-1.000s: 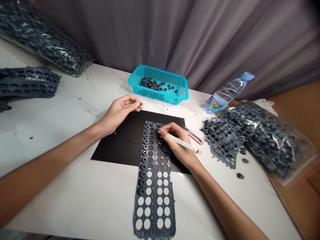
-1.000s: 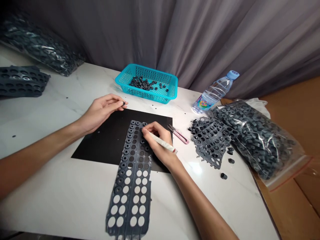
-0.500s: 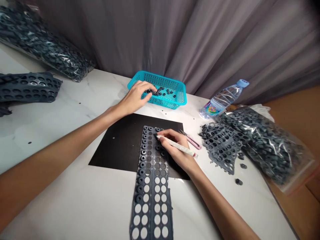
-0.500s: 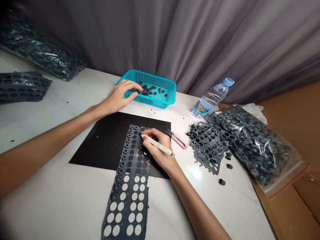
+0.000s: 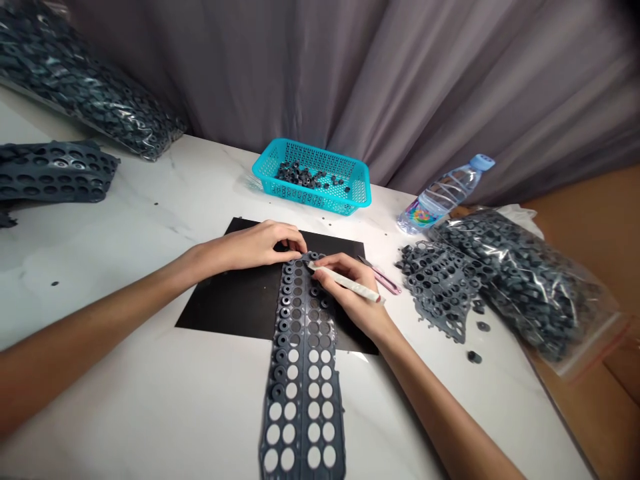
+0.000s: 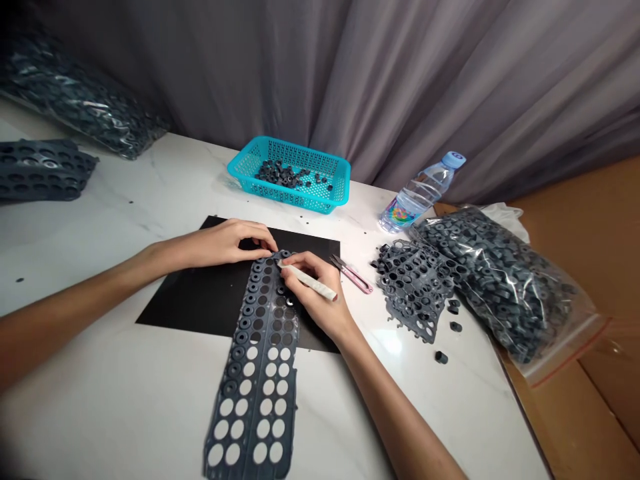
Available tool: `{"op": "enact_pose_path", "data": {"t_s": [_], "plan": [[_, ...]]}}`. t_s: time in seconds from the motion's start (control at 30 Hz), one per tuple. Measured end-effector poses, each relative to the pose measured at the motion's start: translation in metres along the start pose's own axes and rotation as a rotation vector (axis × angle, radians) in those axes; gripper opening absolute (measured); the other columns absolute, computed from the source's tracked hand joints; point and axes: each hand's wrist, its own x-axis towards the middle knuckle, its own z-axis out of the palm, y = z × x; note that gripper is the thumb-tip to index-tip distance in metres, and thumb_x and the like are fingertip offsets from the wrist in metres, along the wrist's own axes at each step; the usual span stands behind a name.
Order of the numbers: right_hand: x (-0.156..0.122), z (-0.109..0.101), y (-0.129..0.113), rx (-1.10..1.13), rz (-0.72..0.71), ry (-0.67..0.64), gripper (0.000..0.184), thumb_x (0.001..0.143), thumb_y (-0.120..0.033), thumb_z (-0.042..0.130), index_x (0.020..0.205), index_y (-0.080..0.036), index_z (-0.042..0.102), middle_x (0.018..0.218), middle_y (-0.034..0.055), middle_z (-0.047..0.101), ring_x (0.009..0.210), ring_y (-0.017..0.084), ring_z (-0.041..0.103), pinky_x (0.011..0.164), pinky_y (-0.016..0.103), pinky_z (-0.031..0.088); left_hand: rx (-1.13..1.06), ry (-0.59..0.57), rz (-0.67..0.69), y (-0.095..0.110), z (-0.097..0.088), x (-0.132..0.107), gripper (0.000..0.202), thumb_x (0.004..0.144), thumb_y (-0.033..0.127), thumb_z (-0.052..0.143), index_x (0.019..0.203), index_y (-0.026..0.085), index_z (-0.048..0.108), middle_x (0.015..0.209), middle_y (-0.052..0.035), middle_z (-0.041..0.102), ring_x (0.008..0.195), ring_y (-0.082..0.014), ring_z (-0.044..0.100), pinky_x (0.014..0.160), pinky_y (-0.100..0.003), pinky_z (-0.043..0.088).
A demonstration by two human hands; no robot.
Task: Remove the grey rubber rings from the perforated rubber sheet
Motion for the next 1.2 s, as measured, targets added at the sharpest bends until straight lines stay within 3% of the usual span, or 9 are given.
{"op": "enact_pose_path", "data": {"t_s": [0.3, 0.57, 1.2], "plan": [[-0.0011, -0.0024, 0.0001, 0.049, 0.026, 0.017, 0.024, 0.096, -0.041, 0.085, 0.107, -0.021, 0.077, 0.106, 0.0065, 0.081, 0.092, 0.021, 0.073, 0.08, 0.031, 0.054, 0.028, -0.026, 0.022, -0.007, -0.0026, 0.0054, 0.016, 0.101, 0.034, 0.069, 0.107, 0.026, 0.082, 0.11, -0.005, 0.082, 0.098, -0.023, 0.076, 0.086, -0.033, 0.056], [-0.0008, -0.0021, -0.0017, -0.017, -0.01, 0.037, 0.023, 0.097, -0.043, 0.082, 0.103, -0.021, 0.077, 0.103, 0.0057, 0.079, 0.085, 0.02, 0.068, 0.074, 0.031, 0.051, 0.029, -0.03, 0.037, -0.0057, -0.004, 0.0041, 0.016, 0.101, 0.032, 0.07, 0.108, 0.027, 0.083, 0.112, -0.0047, 0.082, 0.1, -0.0227, 0.076, 0.089, -0.033, 0.055], [-0.0016, -0.0045, -0.0009, 0.079, 0.048, 0.013, 0.027, 0.095, -0.045, 0.085, 0.109, -0.022, 0.081, 0.108, 0.0084, 0.084, 0.098, 0.025, 0.078, 0.084, 0.035, 0.06, -0.013, -0.011, 0.036, -0.0044, -0.0062, 0.0013, 0.014, 0.099, 0.031, 0.073, 0.107, 0.028, 0.084, 0.109, -0.0038, 0.082, 0.098, -0.0225, 0.075, 0.087, -0.032, 0.054]]}}
